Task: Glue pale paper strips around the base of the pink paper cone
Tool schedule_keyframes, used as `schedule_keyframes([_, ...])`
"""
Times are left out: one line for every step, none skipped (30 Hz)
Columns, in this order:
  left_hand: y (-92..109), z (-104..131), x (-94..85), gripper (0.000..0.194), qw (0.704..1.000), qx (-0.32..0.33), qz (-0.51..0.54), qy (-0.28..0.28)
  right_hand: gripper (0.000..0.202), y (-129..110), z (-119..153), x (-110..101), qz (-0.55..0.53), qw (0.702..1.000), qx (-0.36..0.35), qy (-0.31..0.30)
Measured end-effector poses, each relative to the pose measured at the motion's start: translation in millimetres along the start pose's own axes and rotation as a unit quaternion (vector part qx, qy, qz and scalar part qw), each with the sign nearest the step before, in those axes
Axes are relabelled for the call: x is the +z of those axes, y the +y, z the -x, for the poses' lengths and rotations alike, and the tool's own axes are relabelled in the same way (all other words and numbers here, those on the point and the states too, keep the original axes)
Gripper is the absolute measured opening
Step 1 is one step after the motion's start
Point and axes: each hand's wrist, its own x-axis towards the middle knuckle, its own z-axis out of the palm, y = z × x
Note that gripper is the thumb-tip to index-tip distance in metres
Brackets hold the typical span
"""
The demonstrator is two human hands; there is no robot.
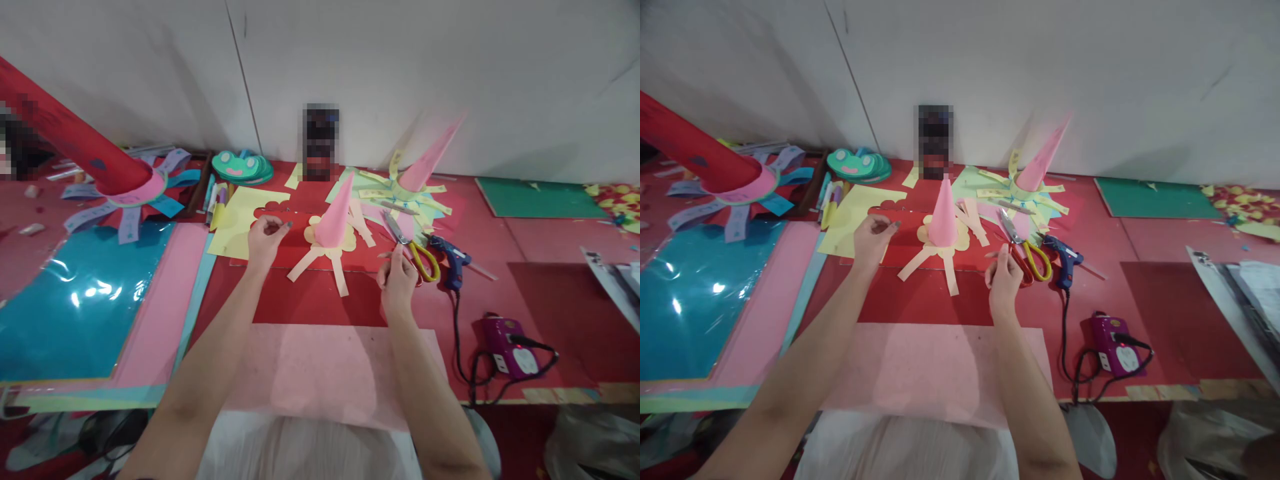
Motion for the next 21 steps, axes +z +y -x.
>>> schedule_keyframes([0,-1,-0.8,0.022,1.000,-0.006,0.009,-0.006,0.048,0,0,1,-0.011,1.000,0.009,-0.009])
schedule_keyframes([0,-1,-1.2,0.022,1.000,-0.014,0.017,-0.009,0.049,0,1,1,-0.019,1.000,0.016,-0.018])
schedule_keyframes([0,0,-1.3,0.023,0.999,-0.020,0.025,-0.010,0.050,1,0,2,-0.026,0.999,0.022,-0.024])
schedule_keyframes([0,0,-1.2,0.024,0.999,-0.024,0.032,-0.009,0.050,2,0,2,-0.030,0.999,0.026,-0.026])
schedule_keyframes([0,1,-1.0,0.026,0.999,-0.028,0.037,-0.007,0.050,3,-1,2,-0.032,0.999,0.029,-0.023])
schedule_keyframes([0,1,-0.7,0.027,0.999,-0.031,0.041,-0.005,0.051,4,-2,2,-0.032,0.999,0.031,-0.016])
schedule_keyframes([1,2,-0.4,0.027,0.999,-0.032,0.044,-0.007,0.051,6,-3,2,-0.030,0.999,0.031,-0.008])
schedule_keyframes([0,2,-0.1,0.027,0.998,-0.031,0.045,-0.011,0.052,8,-3,2,-0.028,0.999,0.030,0.000])
schedule_keyframes([0,3,0.1,0.027,0.998,-0.030,0.046,-0.014,0.052,9,-4,2,-0.026,0.999,0.028,0.006])
schedule_keyframes([0,3,0.3,0.026,0.998,-0.029,0.045,-0.016,0.052,10,-5,1,-0.024,0.999,0.025,0.012])
schedule_keyframes([0,4,0.4,0.026,0.999,-0.028,0.043,-0.018,0.052,11,-5,1,-0.022,0.999,0.021,0.016])
schedule_keyframes([-1,4,0.6,0.026,0.999,-0.027,0.042,-0.021,0.051,12,-5,1,-0.019,1.000,0.016,0.018])
schedule_keyframes([-1,4,0.7,0.026,0.998,-0.027,0.041,-0.025,0.051,12,-4,1,-0.017,1.000,0.012,0.020])
schedule_keyframes([-1,5,0.8,0.027,0.998,-0.026,0.043,-0.029,0.051,12,-4,2,-0.015,1.000,0.008,0.020])
schedule_keyframes([-1,5,1.0,0.027,0.998,-0.024,0.047,-0.036,0.050,11,-3,2,-0.013,1.000,0.004,0.019])
schedule_keyframes([-2,5,1.2,0.026,0.998,-0.022,0.051,-0.043,0.050,11,-2,3,-0.012,1.000,0.000,0.017])
schedule_keyframes([-2,5,1.5,0.025,0.997,-0.019,0.054,-0.050,0.049,10,-2,3,-0.010,1.000,-0.003,0.014])
schedule_keyframes([-2,6,1.8,0.023,0.997,-0.015,0.053,-0.058,0.048,10,-1,4,-0.007,1.000,-0.005,0.010])
schedule_keyframes([-1,7,2.2,0.021,0.997,-0.009,0.048,-0.066,0.047,10,0,4,-0.002,1.000,-0.006,0.005])
schedule_keyframes([0,9,2.8,0.020,0.997,0.002,0.038,-0.073,0.046,10,0,5,0.008,1.000,-0.007,0.000])
schedule_keyframes([2,11,3.6,0.020,0.997,0.017,0.022,-0.079,0.046,11,1,5,0.023,1.000,-0.011,-0.006])
